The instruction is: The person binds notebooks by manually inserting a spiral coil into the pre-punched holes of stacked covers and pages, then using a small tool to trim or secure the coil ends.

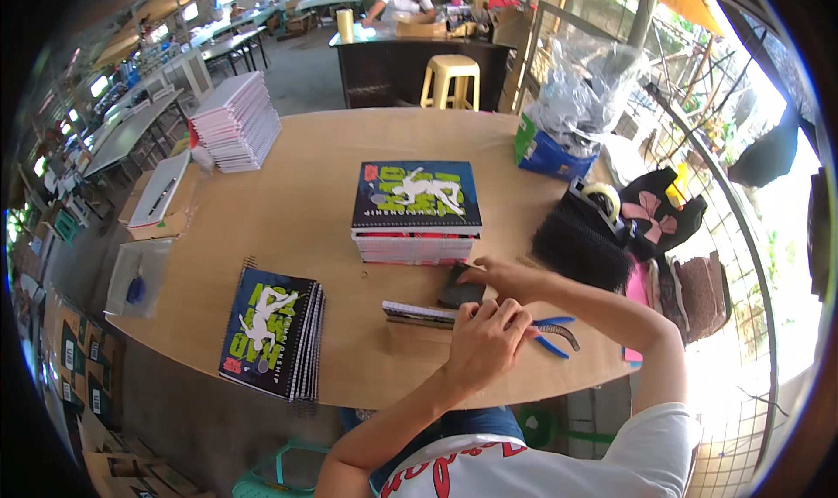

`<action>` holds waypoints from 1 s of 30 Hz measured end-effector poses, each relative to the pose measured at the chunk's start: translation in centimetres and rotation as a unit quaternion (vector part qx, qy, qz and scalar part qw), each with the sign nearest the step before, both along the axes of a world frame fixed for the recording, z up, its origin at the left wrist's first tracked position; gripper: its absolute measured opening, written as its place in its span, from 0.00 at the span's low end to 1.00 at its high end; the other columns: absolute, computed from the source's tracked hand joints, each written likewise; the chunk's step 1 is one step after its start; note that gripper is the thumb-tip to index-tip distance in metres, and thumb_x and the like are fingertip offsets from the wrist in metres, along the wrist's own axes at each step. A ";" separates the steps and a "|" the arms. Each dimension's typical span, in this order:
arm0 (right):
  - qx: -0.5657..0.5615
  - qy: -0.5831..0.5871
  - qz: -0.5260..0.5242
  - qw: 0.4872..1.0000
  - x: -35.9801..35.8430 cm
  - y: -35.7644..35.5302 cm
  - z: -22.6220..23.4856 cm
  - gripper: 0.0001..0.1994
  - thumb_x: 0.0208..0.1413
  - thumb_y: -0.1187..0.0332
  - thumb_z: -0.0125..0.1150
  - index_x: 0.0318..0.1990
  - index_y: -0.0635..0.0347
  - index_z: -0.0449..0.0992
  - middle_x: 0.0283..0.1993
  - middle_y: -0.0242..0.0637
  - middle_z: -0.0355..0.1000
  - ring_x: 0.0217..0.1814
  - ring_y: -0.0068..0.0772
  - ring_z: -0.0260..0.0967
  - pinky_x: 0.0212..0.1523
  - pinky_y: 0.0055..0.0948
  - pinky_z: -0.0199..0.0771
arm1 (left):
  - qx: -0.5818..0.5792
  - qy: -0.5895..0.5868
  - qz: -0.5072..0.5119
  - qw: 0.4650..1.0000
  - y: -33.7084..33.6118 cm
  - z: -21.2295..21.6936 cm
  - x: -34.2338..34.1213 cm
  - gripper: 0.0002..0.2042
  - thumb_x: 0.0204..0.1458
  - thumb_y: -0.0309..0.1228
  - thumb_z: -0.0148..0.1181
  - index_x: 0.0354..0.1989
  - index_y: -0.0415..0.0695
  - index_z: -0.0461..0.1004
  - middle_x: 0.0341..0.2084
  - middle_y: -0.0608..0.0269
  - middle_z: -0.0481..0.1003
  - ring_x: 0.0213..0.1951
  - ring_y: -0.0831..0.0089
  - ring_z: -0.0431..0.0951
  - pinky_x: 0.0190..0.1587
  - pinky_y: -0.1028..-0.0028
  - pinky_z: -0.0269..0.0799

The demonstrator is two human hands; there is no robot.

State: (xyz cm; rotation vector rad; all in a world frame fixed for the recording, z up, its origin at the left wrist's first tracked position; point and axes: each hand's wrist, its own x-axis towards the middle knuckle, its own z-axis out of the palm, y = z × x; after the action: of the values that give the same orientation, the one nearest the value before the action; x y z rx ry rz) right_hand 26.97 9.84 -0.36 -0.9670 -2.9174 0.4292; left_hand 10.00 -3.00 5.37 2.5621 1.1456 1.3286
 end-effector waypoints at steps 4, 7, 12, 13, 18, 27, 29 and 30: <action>-0.033 -0.036 0.024 0.999 -3.1 -0.9 2.3 0.25 0.57 0.60 0.61 0.65 0.37 0.73 0.53 0.51 0.73 0.60 0.59 0.66 0.60 0.47 0.69 | 0.002 0.059 0.005 0.998 0.1 -0.8 -0.7 0.11 0.53 0.43 0.66 0.39 0.54 0.77 0.37 0.74 0.73 0.36 0.72 0.73 0.42 0.66 0.60; -0.128 0.056 -0.018 0.990 -0.5 -2.1 5.9 0.20 0.60 0.58 0.60 0.61 0.38 0.77 0.49 0.52 0.75 0.57 0.55 0.67 0.59 0.45 0.68 | 0.006 0.061 -0.020 0.998 -0.1 -1.7 -1.1 0.11 0.53 0.44 0.66 0.39 0.54 0.78 0.39 0.73 0.74 0.38 0.71 0.75 0.46 0.65 0.63; -0.218 0.215 -0.067 0.950 5.5 -5.6 10.2 0.21 0.61 0.52 0.59 0.57 0.46 0.81 0.49 0.55 0.76 0.53 0.50 0.71 0.59 0.41 0.68 | 0.011 0.047 0.032 0.998 -1.1 -0.1 -1.8 0.14 0.51 0.44 0.68 0.43 0.55 0.77 0.41 0.73 0.75 0.44 0.69 0.76 0.54 0.61 0.63; -0.331 0.292 -0.032 0.897 6.9 -5.5 9.1 0.23 0.59 0.51 0.60 0.56 0.52 0.81 0.50 0.55 0.76 0.52 0.49 0.72 0.58 0.41 0.68 | 0.002 0.033 0.054 0.998 -1.5 0.2 -1.9 0.14 0.51 0.44 0.68 0.43 0.55 0.78 0.42 0.73 0.75 0.44 0.69 0.76 0.54 0.60 0.62; -0.366 0.306 0.019 0.879 7.9 -5.4 7.5 0.33 0.57 0.46 0.58 0.51 0.75 0.79 0.55 0.56 0.76 0.54 0.47 0.73 0.59 0.40 0.68 | -0.019 0.025 0.041 0.999 -0.6 -1.2 -4.4 0.12 0.47 0.40 0.70 0.38 0.53 0.78 0.36 0.72 0.76 0.40 0.66 0.76 0.49 0.60 0.62; -0.292 0.213 -0.019 0.932 5.1 -5.4 7.4 0.26 0.59 0.49 0.59 0.53 0.63 0.81 0.49 0.51 0.76 0.52 0.45 0.73 0.56 0.39 0.70 | -0.046 0.002 0.056 0.997 -0.1 -0.9 -5.1 0.13 0.46 0.40 0.72 0.37 0.52 0.76 0.34 0.71 0.75 0.38 0.65 0.76 0.48 0.60 0.61; -0.169 0.099 -0.136 0.971 4.1 -5.6 8.1 0.26 0.58 0.48 0.61 0.54 0.60 0.81 0.51 0.53 0.76 0.53 0.47 0.72 0.57 0.39 0.70 | -0.053 0.001 0.068 0.996 -0.5 -0.9 -5.4 0.14 0.45 0.41 0.73 0.37 0.53 0.76 0.34 0.72 0.75 0.40 0.65 0.75 0.49 0.61 0.61; -0.330 0.279 -0.040 0.901 4.6 -5.6 7.9 0.25 0.58 0.49 0.61 0.55 0.57 0.82 0.52 0.53 0.75 0.53 0.46 0.72 0.57 0.38 0.70 | -0.052 -0.006 0.076 0.996 -0.5 -0.9 -5.3 0.15 0.45 0.42 0.73 0.37 0.53 0.76 0.34 0.73 0.75 0.41 0.66 0.75 0.49 0.62 0.61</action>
State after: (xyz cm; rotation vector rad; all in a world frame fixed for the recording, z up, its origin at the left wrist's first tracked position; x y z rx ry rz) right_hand 31.54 4.25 7.55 -0.8067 -2.2099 1.4707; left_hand 4.67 -3.53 4.52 2.4348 1.3923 1.2729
